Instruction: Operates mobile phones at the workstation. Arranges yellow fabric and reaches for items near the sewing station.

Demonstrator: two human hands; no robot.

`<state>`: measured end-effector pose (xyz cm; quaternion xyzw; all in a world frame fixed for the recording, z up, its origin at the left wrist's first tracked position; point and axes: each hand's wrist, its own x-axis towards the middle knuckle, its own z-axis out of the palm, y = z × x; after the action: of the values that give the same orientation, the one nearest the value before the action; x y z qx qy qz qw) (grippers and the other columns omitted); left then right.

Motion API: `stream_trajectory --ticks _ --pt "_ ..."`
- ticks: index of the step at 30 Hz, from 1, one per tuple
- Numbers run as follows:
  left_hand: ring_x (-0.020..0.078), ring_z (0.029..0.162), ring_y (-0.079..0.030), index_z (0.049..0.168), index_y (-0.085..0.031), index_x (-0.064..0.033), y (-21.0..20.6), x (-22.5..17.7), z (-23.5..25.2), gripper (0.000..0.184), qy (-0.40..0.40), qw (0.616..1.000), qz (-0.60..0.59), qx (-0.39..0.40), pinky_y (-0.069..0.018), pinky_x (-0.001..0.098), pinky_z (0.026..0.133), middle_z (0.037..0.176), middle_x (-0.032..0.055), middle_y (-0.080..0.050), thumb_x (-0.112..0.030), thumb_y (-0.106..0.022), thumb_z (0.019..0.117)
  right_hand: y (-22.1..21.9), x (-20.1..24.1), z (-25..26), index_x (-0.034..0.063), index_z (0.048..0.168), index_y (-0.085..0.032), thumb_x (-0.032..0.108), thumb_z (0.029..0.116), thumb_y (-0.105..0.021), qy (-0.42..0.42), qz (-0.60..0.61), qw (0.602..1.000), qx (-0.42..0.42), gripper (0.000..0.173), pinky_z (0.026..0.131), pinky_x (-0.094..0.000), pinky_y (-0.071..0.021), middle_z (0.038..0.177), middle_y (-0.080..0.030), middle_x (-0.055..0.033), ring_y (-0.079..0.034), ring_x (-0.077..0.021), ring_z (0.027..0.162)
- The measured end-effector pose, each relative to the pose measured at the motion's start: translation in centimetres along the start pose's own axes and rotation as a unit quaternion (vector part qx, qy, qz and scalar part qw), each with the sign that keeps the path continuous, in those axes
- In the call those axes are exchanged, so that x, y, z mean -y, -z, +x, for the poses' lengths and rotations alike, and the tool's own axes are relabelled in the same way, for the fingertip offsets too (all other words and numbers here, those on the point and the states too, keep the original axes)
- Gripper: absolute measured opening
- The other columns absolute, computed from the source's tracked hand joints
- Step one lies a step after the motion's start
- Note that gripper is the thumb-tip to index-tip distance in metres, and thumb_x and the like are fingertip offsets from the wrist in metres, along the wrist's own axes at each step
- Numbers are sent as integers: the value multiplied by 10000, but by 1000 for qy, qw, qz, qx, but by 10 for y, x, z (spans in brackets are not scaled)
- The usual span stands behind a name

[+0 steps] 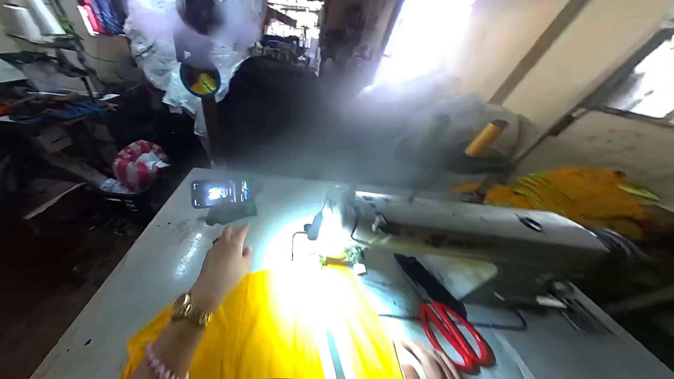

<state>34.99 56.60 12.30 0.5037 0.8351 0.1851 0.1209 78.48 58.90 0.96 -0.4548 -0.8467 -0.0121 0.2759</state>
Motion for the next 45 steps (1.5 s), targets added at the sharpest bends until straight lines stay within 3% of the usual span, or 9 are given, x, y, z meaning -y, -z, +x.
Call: stream_trajectory --ticks 5,10,13,15,24,28,32,37,45 --pt "478 1359 -468 1488 -541 -133 -41 5 -96 590 -60 997 4 37 -366 690 1075 1523 234 -466 -424 -645 986 9 11 -1 29 1061 -717 304 1042 -497 35 138 985 -93 353 867 -344 -593 978 -742 -82 -713 -157 929" --pt "416 1508 -305 1540 -467 -124 -72 29 -115 650 -117 991 50 -40 -177 689 1188 1618 221 -348 -535 -450 1036 39 27 -78 73 898 -700 270 1027 -528 47 135 986 81 291 770 -315 -585 840 -686 -68 -683 -167 822" --pt "404 1509 -308 1533 -476 -129 -71 26 -115 630 -112 991 56 -47 -174 677 1194 1618 198 -359 -527 -439 1047 38 35 -85 -98 1295 -607 210 994 -581 -223 38 890 396 431 1060 -572 -457 1268 -608 -329 -587 -454 1227" --pt "397 1505 -318 1530 -482 -135 -70 23 -115 613 -111 991 55 -46 -178 673 1194 1618 193 -362 -516 -440 1051 16 37 -84 -18 1534 -407 214 1009 -572 -291 13 839 459 598 1161 -575 -361 1502 -475 -285 -450 -423 1414" --pt "375 1483 -369 1505 -516 -128 -68 23 -111 587 -103 992 39 -54 -201 654 1199 1595 190 -402 -490 -506 1042 -41 34 -55 9 1517 -453 307 1077 -472 -321 25 864 387 531 1218 -531 -284 1570 -425 -225 -369 -373 1481" --pt "355 1489 -369 1503 -526 -149 -70 27 -106 594 -99 993 34 -52 -195 631 1217 1599 174 -404 -497 -543 1022 -15 38 -92 -68 1416 -525 64 1003 -549 -365 221 892 151 434 1155 -432 -410 1402 -585 -247 -545 -295 1345" --pt "363 1500 -350 1489 -547 -156 -80 31 -102 603 -96 993 33 -62 -171 616 1229 1600 172 -407 -520 -528 1009 71 22 -112 -37 1303 -495 25 997 -369 -353 480 799 -86 337 833 -349 -598 1101 -669 -71 -680 -121 977" --pt "386 1480 -381 1465 -577 -161 -86 33 -103 605 -103 990 33 -89 -192 642 1211 1578 174 -442 -541 -501 1000 181 -2 -59 201 1217 -619 216 1093 -377 -243 606 715 -250 272 921 -313 -589 1065 -741 80 -696 -48 1022" --pt "473 1483 -332 1511 -507 -104 -76 34 -109 640 -125 992 3 -31 -157 699 1195 1585 264 -387 -517 -507 1023 144 16 78 160 1258 -557 78 1035 -362 -143 546 805 -181 307 826 -301 -605 1067 -719 81 -695 -64 957"
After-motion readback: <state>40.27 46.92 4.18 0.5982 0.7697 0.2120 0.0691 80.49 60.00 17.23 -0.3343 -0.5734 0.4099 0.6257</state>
